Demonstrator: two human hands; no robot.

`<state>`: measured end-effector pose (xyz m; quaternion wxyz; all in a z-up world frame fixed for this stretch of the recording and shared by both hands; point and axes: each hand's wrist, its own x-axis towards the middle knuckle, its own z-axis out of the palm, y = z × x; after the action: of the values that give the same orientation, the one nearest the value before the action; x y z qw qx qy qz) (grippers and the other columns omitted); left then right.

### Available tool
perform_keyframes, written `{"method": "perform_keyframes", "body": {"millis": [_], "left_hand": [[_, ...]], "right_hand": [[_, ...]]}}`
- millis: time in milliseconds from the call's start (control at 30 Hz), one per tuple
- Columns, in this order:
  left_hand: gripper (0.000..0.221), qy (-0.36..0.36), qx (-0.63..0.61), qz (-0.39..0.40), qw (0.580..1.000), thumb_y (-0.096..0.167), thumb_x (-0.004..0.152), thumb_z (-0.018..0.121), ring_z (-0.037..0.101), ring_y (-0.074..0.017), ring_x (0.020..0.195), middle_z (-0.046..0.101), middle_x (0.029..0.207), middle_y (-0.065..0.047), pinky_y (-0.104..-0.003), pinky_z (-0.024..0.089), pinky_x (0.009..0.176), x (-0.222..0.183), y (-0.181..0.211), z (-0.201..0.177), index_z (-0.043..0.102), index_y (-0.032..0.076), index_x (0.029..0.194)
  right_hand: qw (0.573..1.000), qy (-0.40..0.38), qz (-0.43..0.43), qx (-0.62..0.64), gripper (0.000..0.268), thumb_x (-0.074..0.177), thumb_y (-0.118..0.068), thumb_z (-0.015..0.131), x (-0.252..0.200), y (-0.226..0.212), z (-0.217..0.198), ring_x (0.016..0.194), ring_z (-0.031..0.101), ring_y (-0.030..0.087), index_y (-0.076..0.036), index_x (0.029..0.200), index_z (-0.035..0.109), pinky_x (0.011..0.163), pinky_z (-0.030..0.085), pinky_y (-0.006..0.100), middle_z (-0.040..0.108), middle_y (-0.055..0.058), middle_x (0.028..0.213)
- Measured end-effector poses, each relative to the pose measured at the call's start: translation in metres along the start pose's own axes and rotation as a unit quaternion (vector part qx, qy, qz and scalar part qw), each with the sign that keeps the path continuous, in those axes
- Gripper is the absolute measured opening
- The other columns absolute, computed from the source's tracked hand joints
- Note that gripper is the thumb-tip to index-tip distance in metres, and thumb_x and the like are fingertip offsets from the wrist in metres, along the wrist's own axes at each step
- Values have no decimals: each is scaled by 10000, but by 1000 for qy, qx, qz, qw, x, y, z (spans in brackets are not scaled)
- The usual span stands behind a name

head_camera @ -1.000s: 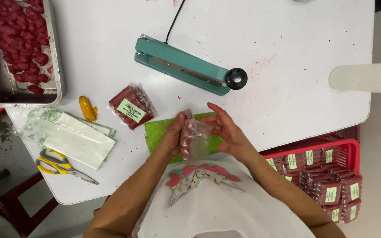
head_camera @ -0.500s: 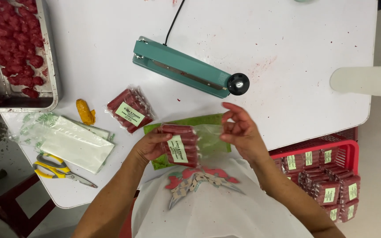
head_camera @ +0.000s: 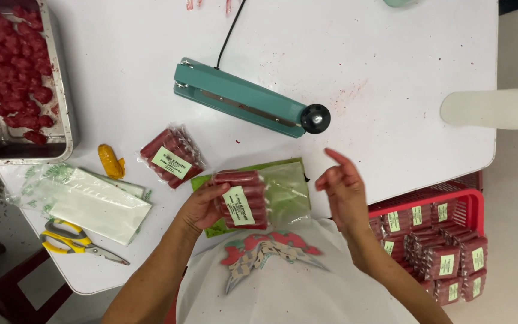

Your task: Sealing small plastic bags of food items using a manual heat sealer and organizing them into a storage crate.

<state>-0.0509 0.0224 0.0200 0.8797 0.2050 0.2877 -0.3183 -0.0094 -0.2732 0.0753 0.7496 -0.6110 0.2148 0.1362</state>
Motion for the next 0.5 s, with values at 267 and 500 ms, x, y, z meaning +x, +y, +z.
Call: {"method": "perform_keyframes", "body": {"millis": [267, 500], "left_hand": [[451, -25, -14, 20, 999, 138, 849, 687, 697, -364, 1086, 700, 1213, -259, -519, 568, 939, -2, -7, 7, 653, 8, 1280], [463, -23, 13, 23, 999, 154, 833, 689, 710, -341, 1063, 709, 1197, -250, -487, 575, 935, -14, -16, 24, 648, 9, 1271]], "right_hand": [[987, -135, 11, -86, 801, 650, 130, 801, -20, -42, -1, 988, 615, 247, 16, 1401, 548, 826, 553, 384, 650, 166, 1131], [970, -158, 20, -185, 986, 572, 33, 931, -37, -47, 14, 1202, 584, 215, -101, 1460, 525, 900, 531, 390, 590, 51, 1404]]}}
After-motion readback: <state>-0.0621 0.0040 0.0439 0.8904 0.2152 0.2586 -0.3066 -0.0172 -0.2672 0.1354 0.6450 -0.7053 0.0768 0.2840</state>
